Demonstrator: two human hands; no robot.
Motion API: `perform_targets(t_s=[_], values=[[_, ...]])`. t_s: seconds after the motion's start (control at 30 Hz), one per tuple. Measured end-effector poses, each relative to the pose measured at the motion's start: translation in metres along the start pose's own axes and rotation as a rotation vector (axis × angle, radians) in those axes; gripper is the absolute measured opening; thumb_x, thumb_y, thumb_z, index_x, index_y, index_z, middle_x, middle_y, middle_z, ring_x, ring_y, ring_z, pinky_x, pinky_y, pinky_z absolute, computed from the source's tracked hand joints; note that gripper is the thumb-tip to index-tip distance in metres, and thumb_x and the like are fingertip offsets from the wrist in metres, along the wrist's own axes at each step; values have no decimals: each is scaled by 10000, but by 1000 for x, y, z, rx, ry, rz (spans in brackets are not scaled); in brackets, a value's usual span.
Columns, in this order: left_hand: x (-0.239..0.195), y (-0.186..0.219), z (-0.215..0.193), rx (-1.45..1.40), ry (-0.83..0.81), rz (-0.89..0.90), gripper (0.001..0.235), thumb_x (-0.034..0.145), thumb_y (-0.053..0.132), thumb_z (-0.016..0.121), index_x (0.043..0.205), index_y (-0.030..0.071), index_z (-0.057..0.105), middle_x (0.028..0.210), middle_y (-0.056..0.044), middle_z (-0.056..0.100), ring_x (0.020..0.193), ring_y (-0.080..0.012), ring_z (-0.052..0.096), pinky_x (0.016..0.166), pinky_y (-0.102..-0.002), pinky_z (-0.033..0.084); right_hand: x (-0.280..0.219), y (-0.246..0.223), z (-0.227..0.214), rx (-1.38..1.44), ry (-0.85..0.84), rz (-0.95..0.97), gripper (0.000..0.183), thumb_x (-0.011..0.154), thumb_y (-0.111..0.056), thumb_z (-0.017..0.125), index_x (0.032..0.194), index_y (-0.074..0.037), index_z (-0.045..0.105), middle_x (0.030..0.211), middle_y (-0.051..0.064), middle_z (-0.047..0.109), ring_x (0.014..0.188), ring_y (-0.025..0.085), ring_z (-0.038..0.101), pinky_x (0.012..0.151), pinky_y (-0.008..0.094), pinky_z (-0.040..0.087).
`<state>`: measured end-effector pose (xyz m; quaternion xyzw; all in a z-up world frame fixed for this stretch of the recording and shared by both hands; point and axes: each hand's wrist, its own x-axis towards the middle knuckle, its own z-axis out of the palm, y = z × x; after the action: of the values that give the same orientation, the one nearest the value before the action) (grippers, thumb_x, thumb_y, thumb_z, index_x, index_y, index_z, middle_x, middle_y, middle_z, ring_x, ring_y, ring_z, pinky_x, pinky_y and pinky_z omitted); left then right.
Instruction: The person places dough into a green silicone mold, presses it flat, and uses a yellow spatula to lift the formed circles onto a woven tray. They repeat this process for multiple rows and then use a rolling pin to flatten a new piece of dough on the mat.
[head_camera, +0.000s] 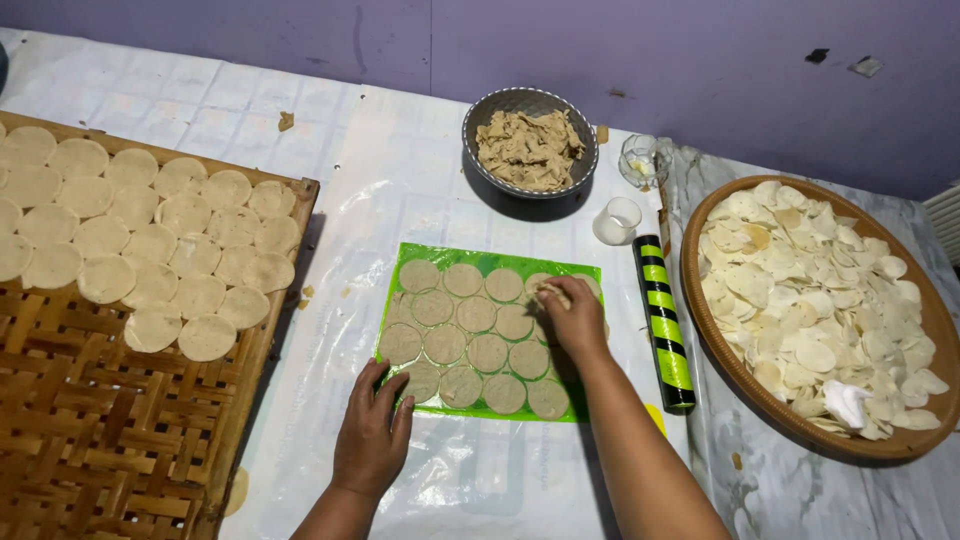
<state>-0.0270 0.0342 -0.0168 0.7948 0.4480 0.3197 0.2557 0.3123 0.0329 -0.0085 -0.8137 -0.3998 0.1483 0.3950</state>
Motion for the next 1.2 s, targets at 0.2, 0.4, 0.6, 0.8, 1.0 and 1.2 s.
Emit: perform_targets(t_s=[0.2, 0.4, 0.6, 0.8, 1.0, 1.2], values=[[0, 1, -2, -30, -4, -15, 327, 922, 169, 642, 1240, 93, 653, 1459, -90, 509, 1472, -323, 440, 1113, -425, 446, -11, -15, 39, -556, 31, -260, 146, 905, -309, 699, 916, -168, 737, 943, 13, 669, 850, 285, 664, 826, 426, 507], [0, -2, -2, -39, -8, -23, 330, 937, 184, 631, 1254, 92, 647, 1454, -102, 502, 1465, -328, 443, 1111, -428, 451, 0, -17, -12, 686, -48, 450, 106, 982, -139, 663, 1061, -71, 683, 984, 123, 717, 811, 212, 667, 724, 343, 598], [2, 0, -3, -50, 4, -1, 328, 937, 183, 632, 1251, 88, 636, 1448, -112, 512, 1461, -346, 446, 1119, -441, 437, -16, 64, -48, 1636, -115, 408, 399, 973, -200, 648, 1306, -15, 530, 1260, 201, 631, 1372, 469, 527, 1081, 639, 448], [1, -1, -1, -40, 18, 17, 333, 926, 157, 644, 1250, 82, 641, 1447, -112, 508, 1446, -339, 461, 1117, -429, 441, -36, 42, -54, 1514, -237, 340, 243, 1020, -143, 599, 1246, -86, 532, 1150, 178, 627, 882, 194, 639, 575, 214, 565], [1, 0, -2, -40, 14, 9, 335, 921, 158, 644, 1247, 82, 645, 1445, -119, 519, 1436, -335, 467, 1122, -432, 436, -55, -10, -9, -129, -28, -94, 181, 878, -164, 740, 1037, -78, 745, 1047, 57, 677, 891, 216, 650, 809, 331, 548], [1, 0, -3, -36, 17, 17, 326, 930, 155, 638, 1248, 80, 642, 1442, -117, 512, 1437, -334, 469, 1117, -429, 446, -61, -3, 7, -240, -76, -35, 139, 900, -225, 686, 979, -120, 731, 1035, 20, 673, 944, 255, 657, 867, 366, 518]])
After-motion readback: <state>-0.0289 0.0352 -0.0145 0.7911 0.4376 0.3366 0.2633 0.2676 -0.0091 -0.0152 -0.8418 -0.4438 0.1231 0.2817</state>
